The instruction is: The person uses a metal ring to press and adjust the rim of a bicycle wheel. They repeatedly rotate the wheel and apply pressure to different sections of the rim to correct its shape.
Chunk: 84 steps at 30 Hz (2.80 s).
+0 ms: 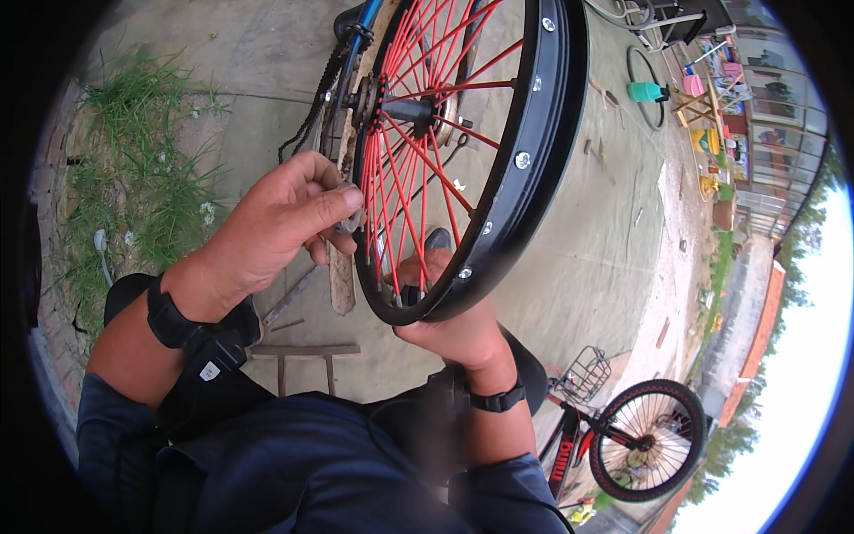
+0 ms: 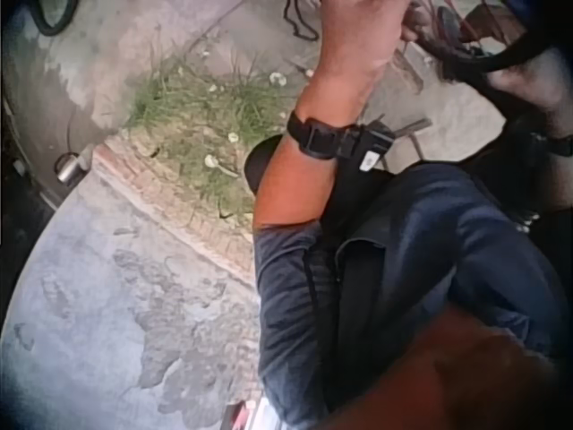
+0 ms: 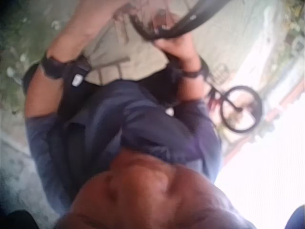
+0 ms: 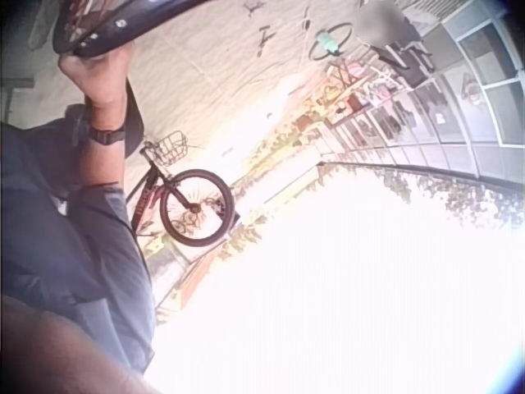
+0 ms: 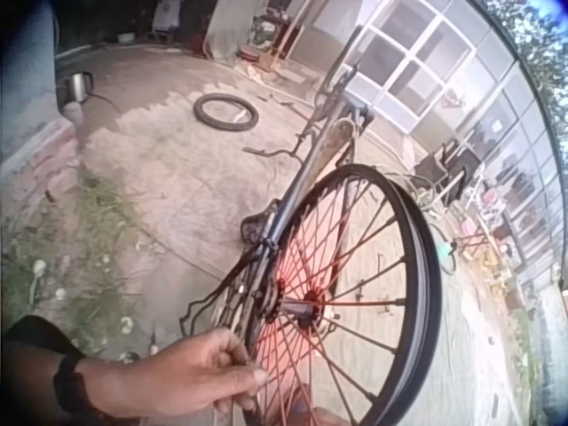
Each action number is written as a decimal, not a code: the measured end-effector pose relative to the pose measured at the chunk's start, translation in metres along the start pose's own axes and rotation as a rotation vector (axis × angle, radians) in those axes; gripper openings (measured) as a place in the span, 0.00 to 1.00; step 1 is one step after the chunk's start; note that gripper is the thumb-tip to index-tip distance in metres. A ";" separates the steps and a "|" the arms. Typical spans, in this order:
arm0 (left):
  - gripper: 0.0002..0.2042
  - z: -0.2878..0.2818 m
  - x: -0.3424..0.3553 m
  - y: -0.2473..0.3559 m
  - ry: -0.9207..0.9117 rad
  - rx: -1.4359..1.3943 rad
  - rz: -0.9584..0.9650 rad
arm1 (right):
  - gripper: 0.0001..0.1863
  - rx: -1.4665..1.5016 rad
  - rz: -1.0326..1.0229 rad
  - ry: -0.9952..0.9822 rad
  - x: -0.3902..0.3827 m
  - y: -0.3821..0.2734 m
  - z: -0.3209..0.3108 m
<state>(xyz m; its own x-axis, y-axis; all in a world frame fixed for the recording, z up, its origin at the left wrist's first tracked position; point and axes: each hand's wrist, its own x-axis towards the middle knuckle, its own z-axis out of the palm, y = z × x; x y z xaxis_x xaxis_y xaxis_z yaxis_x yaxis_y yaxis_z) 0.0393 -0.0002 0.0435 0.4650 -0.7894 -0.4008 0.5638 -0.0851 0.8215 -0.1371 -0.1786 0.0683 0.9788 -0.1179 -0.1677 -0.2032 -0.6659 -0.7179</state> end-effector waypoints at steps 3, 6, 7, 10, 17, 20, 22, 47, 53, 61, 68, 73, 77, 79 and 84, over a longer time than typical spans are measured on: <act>0.15 0.000 0.000 -0.001 0.004 -0.007 0.001 | 0.23 -0.029 -0.039 -0.001 0.001 0.000 0.000; 0.18 0.002 -0.001 0.001 0.011 -0.028 0.003 | 0.22 0.016 -0.001 -0.013 0.000 0.002 0.000; 0.19 0.002 -0.001 0.001 0.014 -0.037 0.003 | 0.22 0.015 -0.006 -0.012 0.000 0.002 0.000; 0.15 0.000 0.001 0.000 -0.013 -0.005 -0.006 | 0.22 0.021 -0.021 -0.004 0.000 0.003 0.000; 0.15 0.000 0.001 -0.001 -0.016 -0.007 -0.007 | 0.22 -0.002 -0.055 0.008 0.002 0.000 0.000; 0.16 0.001 0.000 0.000 -0.013 -0.014 -0.006 | 0.22 -0.001 -0.051 0.002 0.001 0.002 0.000; 0.17 0.003 0.000 0.001 0.004 -0.021 -0.001 | 0.22 0.007 -0.044 0.001 0.001 0.002 0.000; 0.13 0.024 -0.006 -0.026 -0.218 -0.055 -0.210 | 0.36 0.333 0.102 0.156 -0.006 -0.002 0.013; 0.10 0.025 -0.004 -0.026 -0.183 0.059 -0.216 | 0.35 0.195 0.126 0.084 -0.003 -0.004 0.006; 0.09 0.019 0.000 -0.025 -0.217 0.024 -0.328 | 0.36 0.144 0.034 0.112 -0.004 0.001 0.008; 0.11 0.016 0.002 -0.025 -0.250 -0.016 -0.360 | 0.34 0.154 0.030 0.138 -0.004 0.000 0.010; 0.11 0.014 0.003 -0.024 -0.260 0.005 -0.373 | 0.33 0.200 0.042 0.125 -0.002 -0.003 0.008; 0.10 0.009 0.004 -0.029 -0.298 -0.069 -0.385 | 0.33 0.205 0.060 0.129 -0.003 -0.001 0.010; 0.10 0.006 0.003 -0.027 -0.314 -0.112 -0.408 | 0.34 0.195 0.062 0.118 -0.003 0.001 0.010; 0.11 0.002 0.002 -0.023 -0.303 -0.268 -0.440 | 0.36 0.154 0.057 0.120 -0.004 0.003 0.010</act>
<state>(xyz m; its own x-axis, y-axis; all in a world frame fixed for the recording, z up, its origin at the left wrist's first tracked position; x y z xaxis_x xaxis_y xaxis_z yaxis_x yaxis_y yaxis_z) 0.0262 -0.0006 0.0248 -0.0450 -0.8564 -0.5144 0.8303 -0.3184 0.4575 -0.1417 -0.1731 0.0598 0.9598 -0.2456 -0.1357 -0.2511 -0.5360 -0.8060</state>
